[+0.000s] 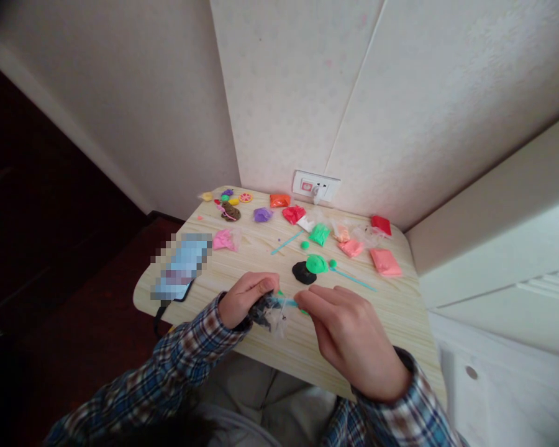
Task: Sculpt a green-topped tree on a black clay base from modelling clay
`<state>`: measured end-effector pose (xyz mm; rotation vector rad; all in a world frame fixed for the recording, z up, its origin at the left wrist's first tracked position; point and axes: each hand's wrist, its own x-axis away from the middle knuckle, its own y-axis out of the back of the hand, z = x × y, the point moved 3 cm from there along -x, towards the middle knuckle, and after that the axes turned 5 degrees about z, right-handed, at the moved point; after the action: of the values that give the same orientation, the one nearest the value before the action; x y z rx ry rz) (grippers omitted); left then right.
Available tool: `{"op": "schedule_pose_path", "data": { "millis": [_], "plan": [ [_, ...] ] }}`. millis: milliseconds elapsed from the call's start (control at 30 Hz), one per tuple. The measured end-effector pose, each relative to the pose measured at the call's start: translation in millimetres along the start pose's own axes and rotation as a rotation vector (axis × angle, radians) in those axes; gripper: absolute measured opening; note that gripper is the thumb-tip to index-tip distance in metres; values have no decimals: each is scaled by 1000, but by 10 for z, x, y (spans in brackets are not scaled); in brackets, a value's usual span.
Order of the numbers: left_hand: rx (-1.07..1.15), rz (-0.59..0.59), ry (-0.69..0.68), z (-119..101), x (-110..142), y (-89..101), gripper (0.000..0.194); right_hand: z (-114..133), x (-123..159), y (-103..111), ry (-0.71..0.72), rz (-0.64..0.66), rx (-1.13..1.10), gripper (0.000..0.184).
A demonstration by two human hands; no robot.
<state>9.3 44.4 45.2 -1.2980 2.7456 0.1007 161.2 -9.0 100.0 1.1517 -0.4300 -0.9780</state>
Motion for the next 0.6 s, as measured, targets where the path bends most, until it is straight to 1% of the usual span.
{"op": "schedule_pose_path", "data": {
  "millis": [133, 333, 433, 500, 600],
  "plan": [
    [72, 44, 14, -22, 3, -36, 52, 33, -5, -47, 46, -1, -47, 26],
    [296, 130, 69, -49, 5, -81, 50, 92, -8, -98, 109, -26, -113, 25],
    [349, 159, 86, -82, 5, -115, 49, 85, 16, -126, 134, -35, -155, 25],
    [384, 161, 85, -108, 4, -132, 48, 60, 37, -158, 124, -48, -220, 24],
    [461, 153, 74, -138, 6, -150, 49, 34, 53, -231, 105, -35, -383, 22]
  ]
}}
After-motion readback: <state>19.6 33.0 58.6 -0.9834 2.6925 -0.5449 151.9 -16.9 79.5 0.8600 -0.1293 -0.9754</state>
